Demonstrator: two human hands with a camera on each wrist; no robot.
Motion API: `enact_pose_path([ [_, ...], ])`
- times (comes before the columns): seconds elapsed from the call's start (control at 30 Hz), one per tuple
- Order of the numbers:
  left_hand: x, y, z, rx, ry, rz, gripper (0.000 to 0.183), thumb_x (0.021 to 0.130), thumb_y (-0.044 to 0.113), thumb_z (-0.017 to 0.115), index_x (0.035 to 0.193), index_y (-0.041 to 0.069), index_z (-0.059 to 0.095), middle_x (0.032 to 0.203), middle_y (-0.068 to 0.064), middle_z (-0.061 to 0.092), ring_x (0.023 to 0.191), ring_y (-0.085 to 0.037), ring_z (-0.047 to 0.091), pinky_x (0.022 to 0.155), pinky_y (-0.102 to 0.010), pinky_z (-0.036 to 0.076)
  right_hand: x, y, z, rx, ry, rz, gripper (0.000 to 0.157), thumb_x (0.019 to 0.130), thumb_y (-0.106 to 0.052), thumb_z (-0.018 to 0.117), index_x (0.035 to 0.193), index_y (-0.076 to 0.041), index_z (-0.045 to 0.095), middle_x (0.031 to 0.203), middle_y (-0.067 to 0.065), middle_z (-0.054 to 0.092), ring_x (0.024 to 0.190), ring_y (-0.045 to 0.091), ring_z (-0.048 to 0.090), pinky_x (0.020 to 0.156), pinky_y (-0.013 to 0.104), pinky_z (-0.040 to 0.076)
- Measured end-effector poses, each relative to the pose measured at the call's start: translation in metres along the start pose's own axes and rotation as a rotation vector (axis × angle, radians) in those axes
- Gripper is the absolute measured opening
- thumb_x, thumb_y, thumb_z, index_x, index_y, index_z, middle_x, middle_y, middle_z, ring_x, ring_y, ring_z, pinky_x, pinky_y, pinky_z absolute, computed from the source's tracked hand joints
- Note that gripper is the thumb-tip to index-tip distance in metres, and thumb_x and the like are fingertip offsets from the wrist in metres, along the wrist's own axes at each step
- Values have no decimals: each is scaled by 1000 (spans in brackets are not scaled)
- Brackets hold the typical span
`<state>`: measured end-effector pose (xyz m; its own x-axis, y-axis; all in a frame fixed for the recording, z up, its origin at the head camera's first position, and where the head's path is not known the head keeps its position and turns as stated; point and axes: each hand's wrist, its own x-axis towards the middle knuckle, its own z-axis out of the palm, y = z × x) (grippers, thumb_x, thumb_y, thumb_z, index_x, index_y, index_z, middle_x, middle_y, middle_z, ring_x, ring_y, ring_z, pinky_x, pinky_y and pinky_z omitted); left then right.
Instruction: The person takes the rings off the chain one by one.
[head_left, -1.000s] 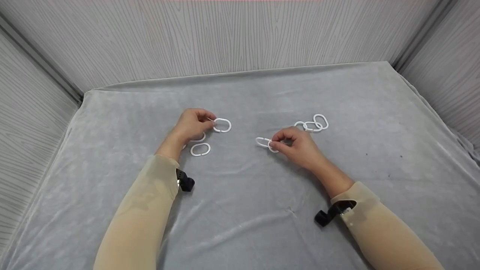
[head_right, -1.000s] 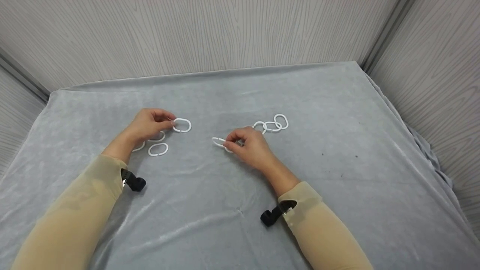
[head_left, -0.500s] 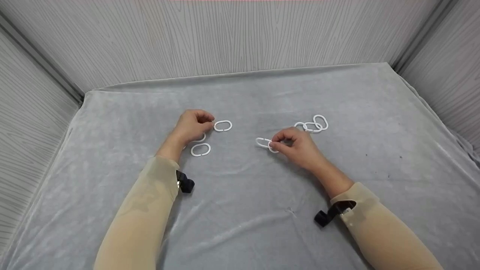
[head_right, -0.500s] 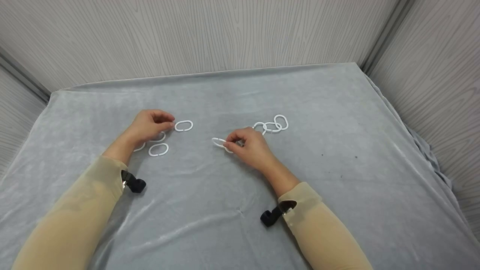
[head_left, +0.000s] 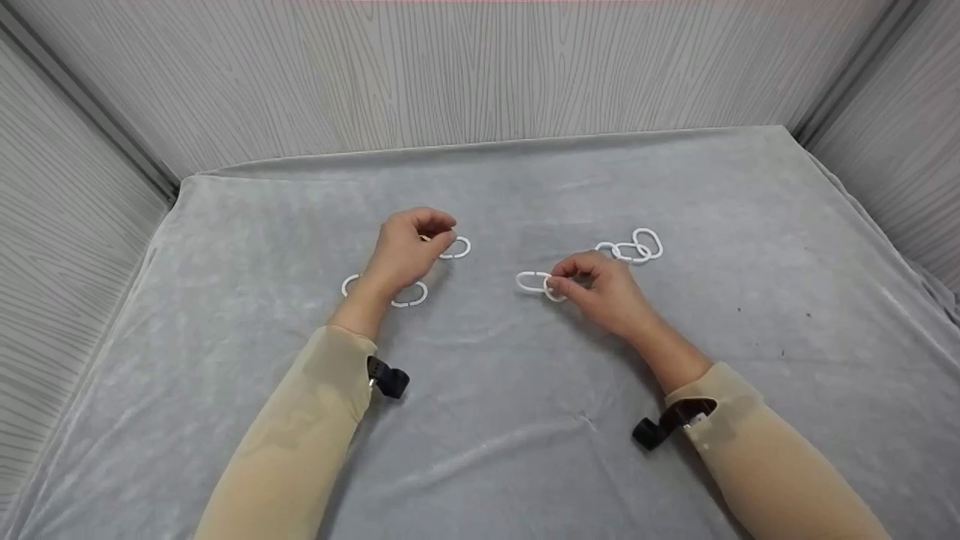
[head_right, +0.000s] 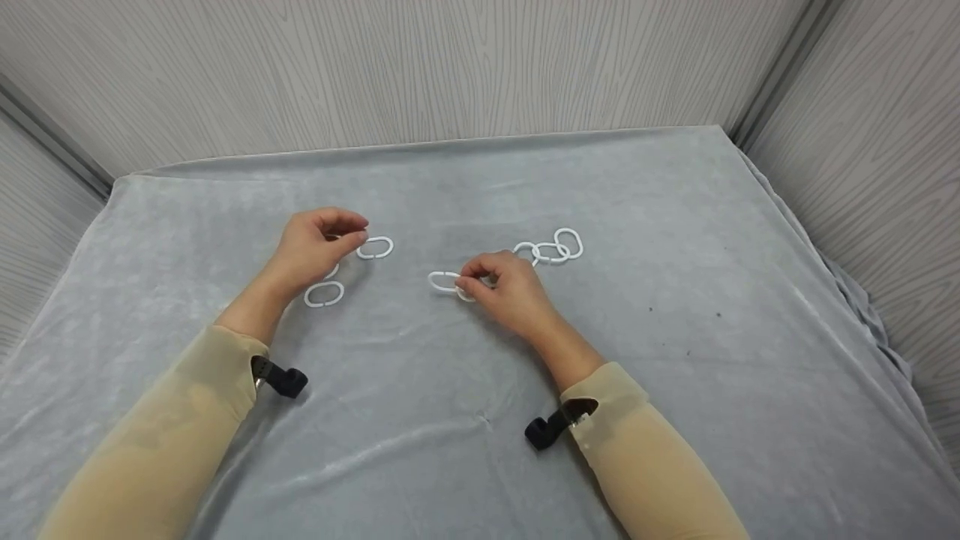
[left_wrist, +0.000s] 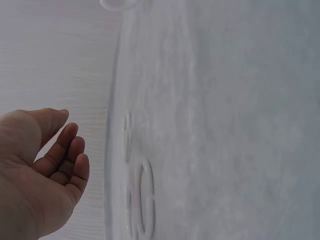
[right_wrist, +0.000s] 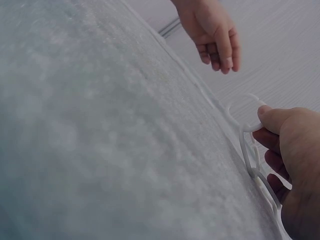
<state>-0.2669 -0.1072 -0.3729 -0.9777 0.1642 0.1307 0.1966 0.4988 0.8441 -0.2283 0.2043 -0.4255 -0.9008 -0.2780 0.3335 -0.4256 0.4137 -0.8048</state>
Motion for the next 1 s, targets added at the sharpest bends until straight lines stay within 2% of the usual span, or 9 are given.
enact_pose_path([
  [0.2,-11,19,22,-106,-22,69,15,99,9,73,112,5,79,104,-5,75,96,-18,66,87,-30,52,1,2,-1,-6,16,-4,5,93,-9,83,94,-6,79,88,3,74,88,16,62,84,30,48],
  [0.37,-22,27,40,-196,-41,92,14,98,8,75,111,4,79,104,-5,76,97,-18,68,90,-33,53,1,3,1,6,27,-11,5,94,-9,82,95,-6,79,88,4,73,88,17,62,84,30,48],
  [0.63,-31,29,58,-287,-39,91,16,96,5,76,111,2,79,103,-5,78,98,-17,70,88,-30,54,1,3,2,17,24,-21,6,95,-11,82,96,-6,80,87,2,74,87,17,61,82,30,47],
  [0.8,-35,28,65,-313,-36,86,18,95,4,77,112,0,78,105,-7,78,99,-17,71,92,-36,55,2,2,1,23,13,-7,7,96,-13,81,98,-6,79,87,1,74,88,16,62,82,27,48],
  [1.0,-40,25,71,-335,-43,70,19,95,4,77,113,-2,77,105,-8,78,100,-18,71,91,-32,55,2,2,1,33,22,-22,8,96,-12,81,98,-5,79,86,1,74,88,17,63,84,28,48],
])
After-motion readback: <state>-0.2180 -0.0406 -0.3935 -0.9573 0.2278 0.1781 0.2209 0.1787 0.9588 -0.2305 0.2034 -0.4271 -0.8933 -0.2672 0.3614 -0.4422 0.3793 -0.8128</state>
